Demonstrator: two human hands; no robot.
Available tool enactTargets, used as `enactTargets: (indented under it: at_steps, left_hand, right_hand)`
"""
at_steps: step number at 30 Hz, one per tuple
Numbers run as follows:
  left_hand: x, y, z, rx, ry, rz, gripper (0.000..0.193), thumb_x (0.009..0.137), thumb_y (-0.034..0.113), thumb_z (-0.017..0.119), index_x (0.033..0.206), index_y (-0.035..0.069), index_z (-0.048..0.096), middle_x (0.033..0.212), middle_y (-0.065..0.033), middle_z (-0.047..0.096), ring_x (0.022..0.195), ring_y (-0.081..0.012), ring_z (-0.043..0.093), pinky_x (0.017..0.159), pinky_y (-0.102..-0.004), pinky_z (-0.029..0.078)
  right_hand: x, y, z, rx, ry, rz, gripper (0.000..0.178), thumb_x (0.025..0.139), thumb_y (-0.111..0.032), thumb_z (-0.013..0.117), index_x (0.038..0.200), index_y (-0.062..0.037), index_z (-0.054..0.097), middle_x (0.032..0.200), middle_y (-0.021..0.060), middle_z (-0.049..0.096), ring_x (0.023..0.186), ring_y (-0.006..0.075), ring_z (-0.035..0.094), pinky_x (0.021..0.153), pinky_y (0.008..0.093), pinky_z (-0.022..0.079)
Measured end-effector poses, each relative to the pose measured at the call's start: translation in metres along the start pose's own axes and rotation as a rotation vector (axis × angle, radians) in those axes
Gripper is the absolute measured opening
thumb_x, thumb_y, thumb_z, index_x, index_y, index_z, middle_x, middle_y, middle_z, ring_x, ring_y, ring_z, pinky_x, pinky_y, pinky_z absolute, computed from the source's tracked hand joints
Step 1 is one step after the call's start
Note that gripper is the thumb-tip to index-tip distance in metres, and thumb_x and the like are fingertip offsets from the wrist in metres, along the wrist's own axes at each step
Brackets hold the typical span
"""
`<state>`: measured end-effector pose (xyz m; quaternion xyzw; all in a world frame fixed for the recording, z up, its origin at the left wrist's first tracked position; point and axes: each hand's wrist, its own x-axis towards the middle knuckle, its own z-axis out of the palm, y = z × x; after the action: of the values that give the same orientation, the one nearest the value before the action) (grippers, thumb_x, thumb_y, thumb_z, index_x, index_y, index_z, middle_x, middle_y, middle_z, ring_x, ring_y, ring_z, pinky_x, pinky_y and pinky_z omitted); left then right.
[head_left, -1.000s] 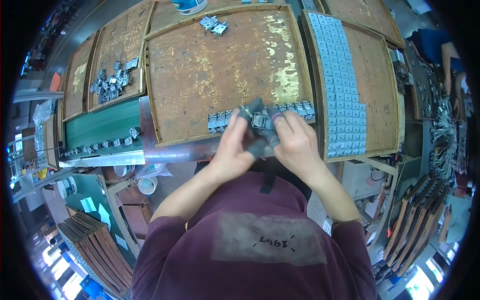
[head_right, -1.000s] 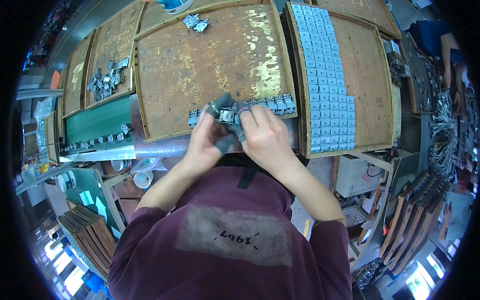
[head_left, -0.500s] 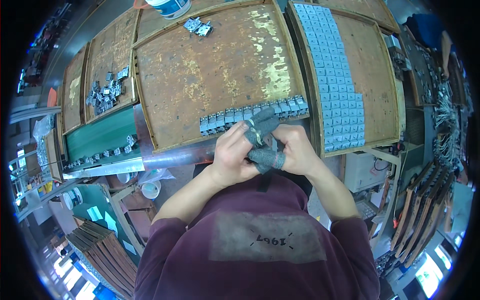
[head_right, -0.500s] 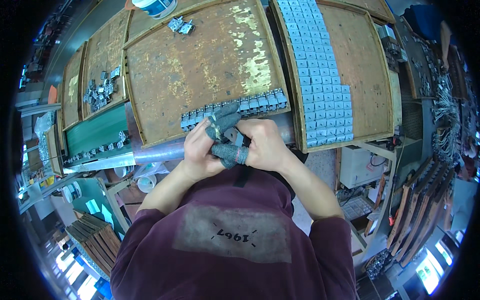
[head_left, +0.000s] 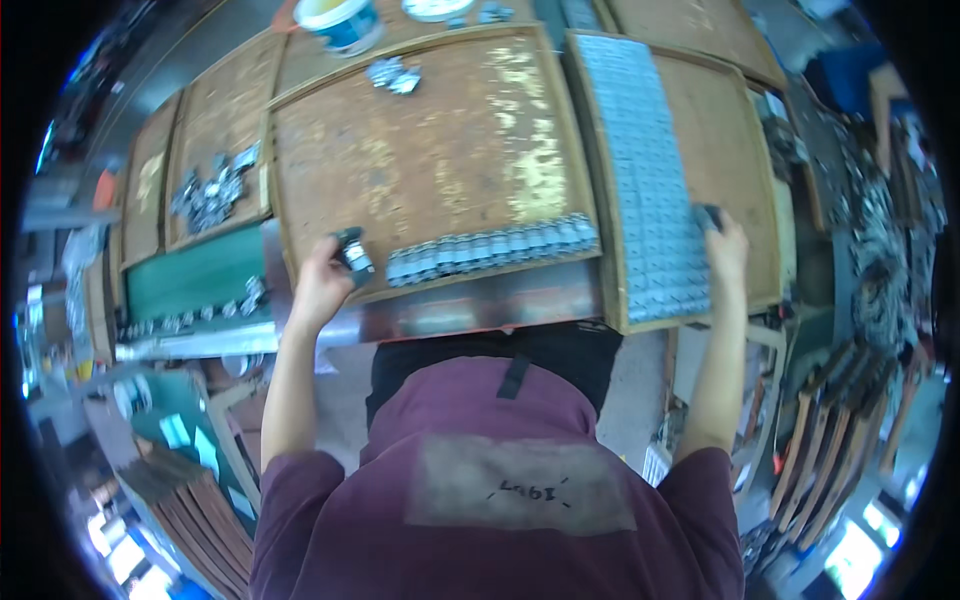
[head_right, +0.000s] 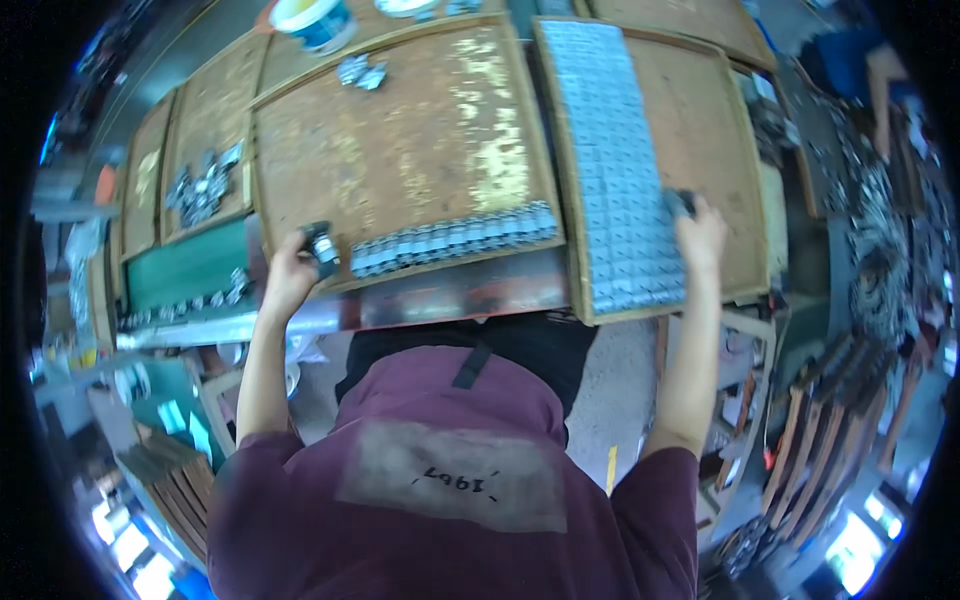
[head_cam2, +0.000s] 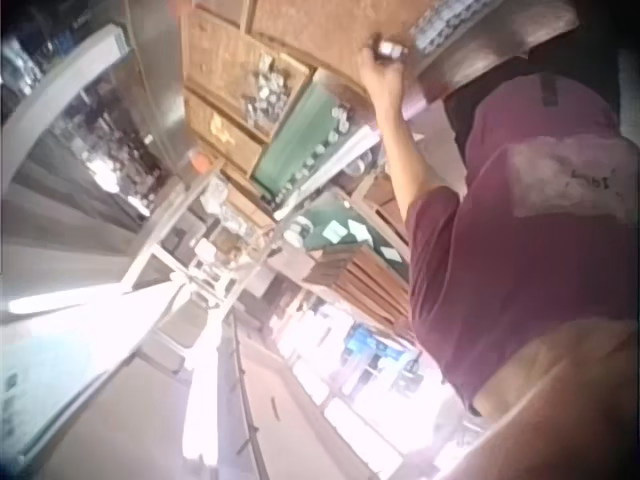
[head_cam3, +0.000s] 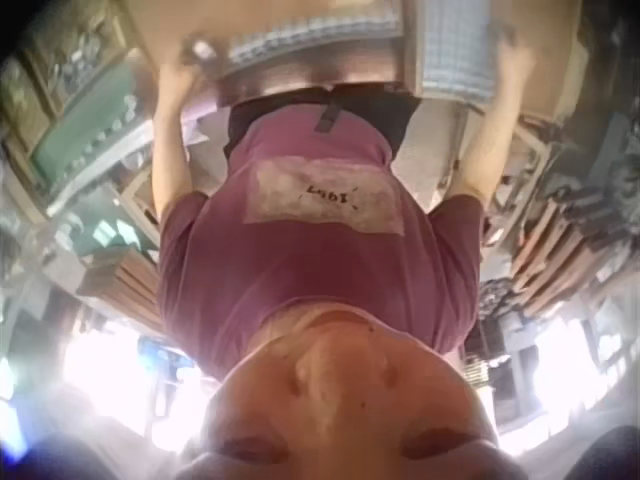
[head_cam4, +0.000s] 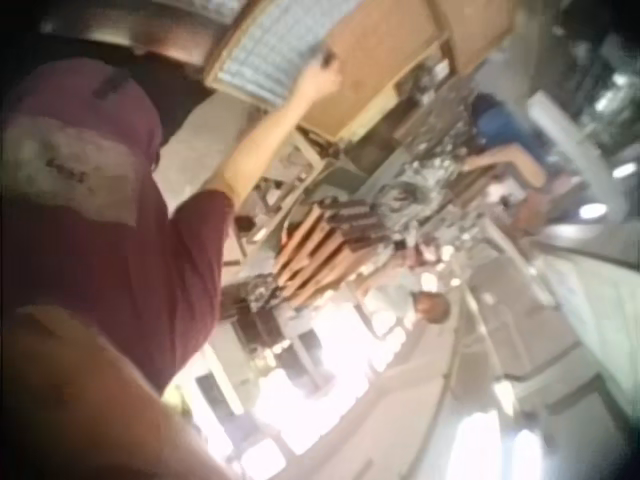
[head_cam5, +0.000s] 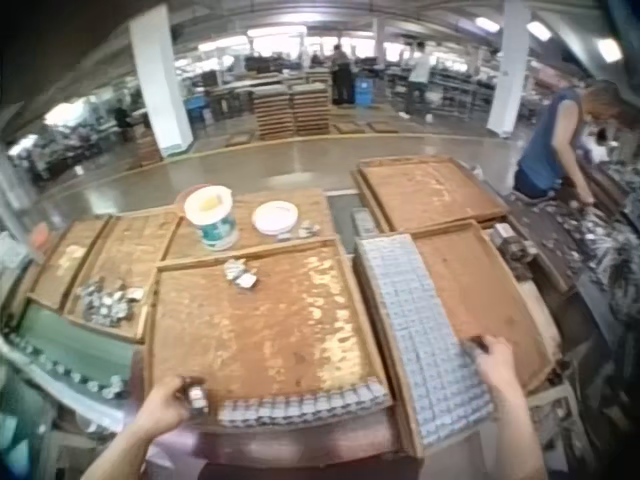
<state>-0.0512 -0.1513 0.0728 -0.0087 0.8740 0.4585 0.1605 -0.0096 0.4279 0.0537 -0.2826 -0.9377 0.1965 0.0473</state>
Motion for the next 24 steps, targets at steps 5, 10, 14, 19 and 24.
enactTargets:
  at_steps: [5,10,14,19,24]
  left_hand:
    - [0.005,-0.013,0.005,0.004,-0.258,0.038,0.051,0.067,-0.008,0.050,0.116,0.000,0.061,0.095,-0.0069,0.054,0.088,-0.0218,0.056,0.084,-0.0298,0.046]
    - [-0.003,-0.011,0.007,0.126,-0.304,0.158,0.053,0.067,-0.006,0.053,0.119,-0.001,0.059,0.112,-0.0159,0.050,0.111,-0.0299,0.051,0.094,-0.0358,0.042]
    - [-0.014,-0.031,-0.035,-0.006,0.140,0.017,0.041,0.071,-0.002,0.060,0.111,0.003,0.063,0.111,-0.0133,0.059,0.114,-0.0306,0.053,0.088,-0.0399,0.048]
    - [-0.032,-0.075,-0.109,0.998,0.660,-0.225,0.036,0.072,0.013,0.067,0.107,0.006,0.068,0.107,-0.0134,0.061,0.108,-0.0342,0.054,0.087,-0.0466,0.047]
    - [-0.022,-0.143,-0.114,0.886,0.595,-0.438,0.036,0.070,0.022,0.069,0.101,0.005,0.072,0.113,-0.0143,0.060,0.114,-0.0339,0.051,0.089,-0.0499,0.044]
  right_hand:
    - [0.002,-0.013,-0.003,0.662,-0.240,0.209,0.027,0.091,-0.017,0.067,0.112,0.0007,0.070,0.099,0.0081,0.070,0.088,0.0165,0.063,0.077,0.0303,0.049]
    - [0.033,0.020,0.006,0.785,-0.362,0.304,0.019,0.089,-0.010,0.069,0.105,-0.0008,0.066,0.089,0.0046,0.066,0.077,0.0133,0.060,0.065,0.0276,0.048]
    - [0.036,0.049,0.001,0.971,-0.082,0.349,0.018,0.089,-0.011,0.072,0.102,-0.0027,0.064,0.088,0.0044,0.066,0.072,0.0103,0.060,0.059,0.0239,0.047]
    - [0.004,0.007,-0.002,1.224,0.051,0.148,0.027,0.097,-0.009,0.059,0.122,-0.0018,0.055,0.104,0.0081,0.067,0.084,0.0170,0.065,0.067,0.0290,0.053]
    - [-0.025,-0.060,0.013,1.460,-0.108,0.024,0.033,0.100,-0.004,0.048,0.132,0.0003,0.054,0.126,0.0127,0.061,0.100,0.0217,0.065,0.077,0.0315,0.056]
